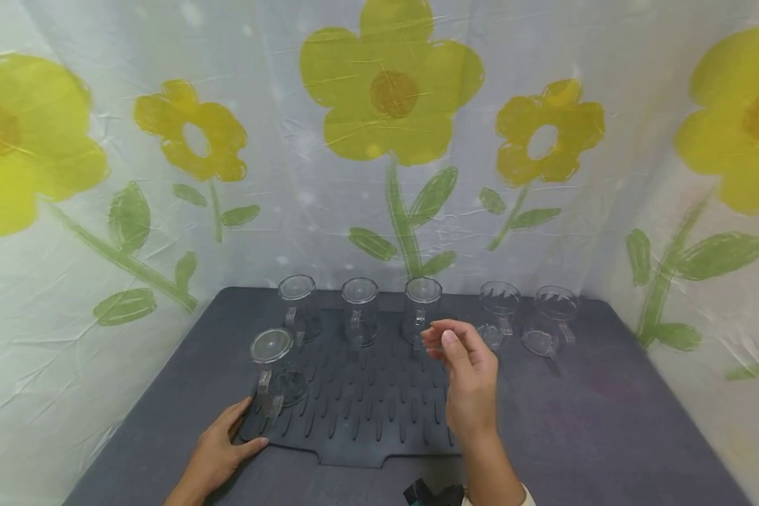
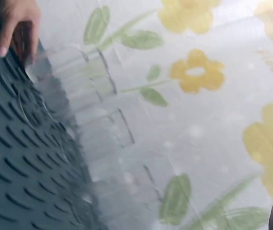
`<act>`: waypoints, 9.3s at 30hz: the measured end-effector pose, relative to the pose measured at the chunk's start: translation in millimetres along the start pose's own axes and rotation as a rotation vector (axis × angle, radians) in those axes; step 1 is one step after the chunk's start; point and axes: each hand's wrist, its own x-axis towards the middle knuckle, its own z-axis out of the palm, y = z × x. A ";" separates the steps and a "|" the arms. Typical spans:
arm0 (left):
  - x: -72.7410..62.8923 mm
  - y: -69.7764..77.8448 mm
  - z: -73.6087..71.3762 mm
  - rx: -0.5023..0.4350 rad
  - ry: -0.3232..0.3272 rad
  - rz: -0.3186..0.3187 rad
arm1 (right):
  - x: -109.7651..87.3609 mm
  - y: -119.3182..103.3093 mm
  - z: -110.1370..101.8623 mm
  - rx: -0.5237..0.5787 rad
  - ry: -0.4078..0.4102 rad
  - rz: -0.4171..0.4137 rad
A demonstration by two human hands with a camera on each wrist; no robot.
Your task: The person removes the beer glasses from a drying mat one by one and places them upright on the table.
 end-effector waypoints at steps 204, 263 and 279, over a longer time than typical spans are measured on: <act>1.5 3.6 -2.3 0.014 -0.061 -0.027 | -61.6 44.0 -4.8 -0.372 -0.067 -0.177; 10.8 169.4 36.2 -0.700 -0.260 0.418 | -76.3 55.9 7.1 -0.742 -0.151 -0.576; 10.7 169.1 39.9 -0.702 -0.190 0.357 | -73.4 46.3 -4.4 -0.779 -0.094 -0.474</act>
